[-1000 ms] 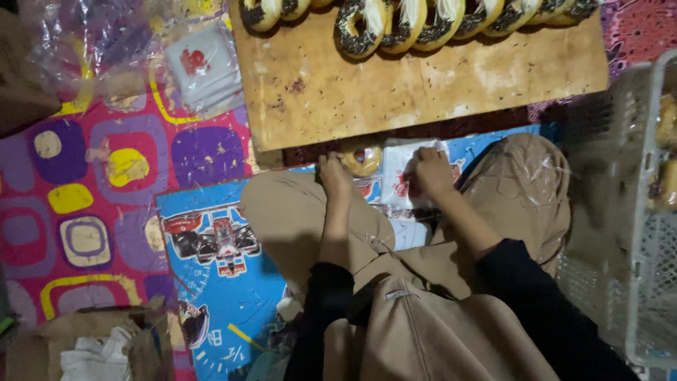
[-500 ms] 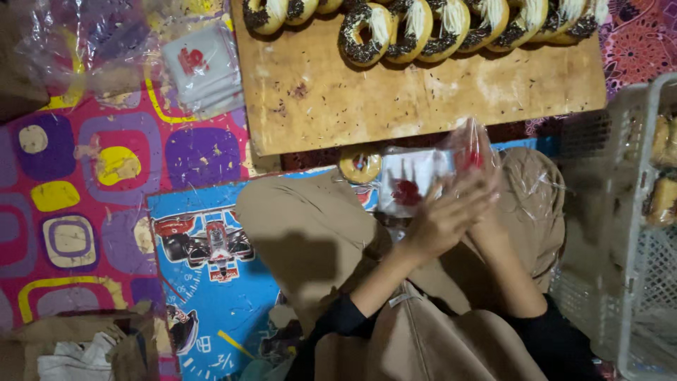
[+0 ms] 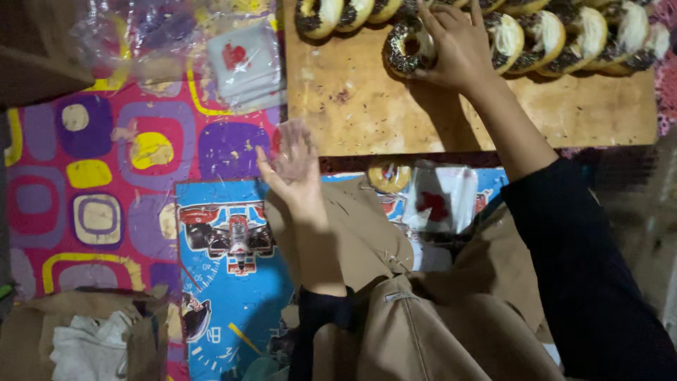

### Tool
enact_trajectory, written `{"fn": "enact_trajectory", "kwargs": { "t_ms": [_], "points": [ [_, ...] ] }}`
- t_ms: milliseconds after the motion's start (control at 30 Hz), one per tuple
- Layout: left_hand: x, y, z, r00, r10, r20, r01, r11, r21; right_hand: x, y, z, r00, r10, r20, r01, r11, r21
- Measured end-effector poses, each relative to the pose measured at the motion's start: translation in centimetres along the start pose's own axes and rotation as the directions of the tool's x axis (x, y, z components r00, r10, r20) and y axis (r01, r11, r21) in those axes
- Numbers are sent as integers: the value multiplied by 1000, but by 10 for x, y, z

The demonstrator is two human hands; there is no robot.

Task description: The person sits on the floor and repeatedly picks up ring-shaped pastries from a wooden board, places each into a small plastic bag, and then puts the bagged pastry into a white plastic crate. The person handles the pastries one at a time and continues the process for the duration of the clip.

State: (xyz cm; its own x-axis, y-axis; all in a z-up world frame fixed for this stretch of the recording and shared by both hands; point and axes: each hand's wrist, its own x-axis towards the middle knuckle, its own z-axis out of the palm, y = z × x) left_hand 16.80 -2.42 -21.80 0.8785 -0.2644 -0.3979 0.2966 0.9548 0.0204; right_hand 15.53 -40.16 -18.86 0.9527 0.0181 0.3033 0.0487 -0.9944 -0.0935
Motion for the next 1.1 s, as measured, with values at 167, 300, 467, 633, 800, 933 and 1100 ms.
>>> {"fn": "enact_trajectory", "kwargs": {
  "t_ms": [167, 300, 467, 633, 800, 933, 1100],
  "points": [
    [7, -22, -4, 995, 94, 7, -93, 989, -111, -45, -108, -71, 978, 207, -38, -161, 853, 496],
    [-48, -66, 3, 988, 113, 109, -109, 993, -46, -110, -204, -169, 950, 301, -81, -220, 831, 510],
    [-106, -118, 4, 963, 26, 269, -62, 990, 125, -123, -234, -189, 954, 273, -119, -233, 933, 275],
    [-124, -115, -8, 988, -143, 60, 115, 935, 335, -151, -225, -183, 965, 207, -161, 35, 508, 860],
    [-182, -126, -4, 896, 354, 268, -421, 481, 769, -165, -207, -209, 994, 107, -24, -37, 535, 844],
    [-191, -106, 54, 598, -142, 789, -797, 0, 604, -160, -177, -255, 948, -206, 244, -77, 596, 800],
    [-235, -82, 121, 549, -586, 596, -826, -489, 281, -193, -164, -297, 999, 2, -32, 28, 431, 902]
  ]
}}
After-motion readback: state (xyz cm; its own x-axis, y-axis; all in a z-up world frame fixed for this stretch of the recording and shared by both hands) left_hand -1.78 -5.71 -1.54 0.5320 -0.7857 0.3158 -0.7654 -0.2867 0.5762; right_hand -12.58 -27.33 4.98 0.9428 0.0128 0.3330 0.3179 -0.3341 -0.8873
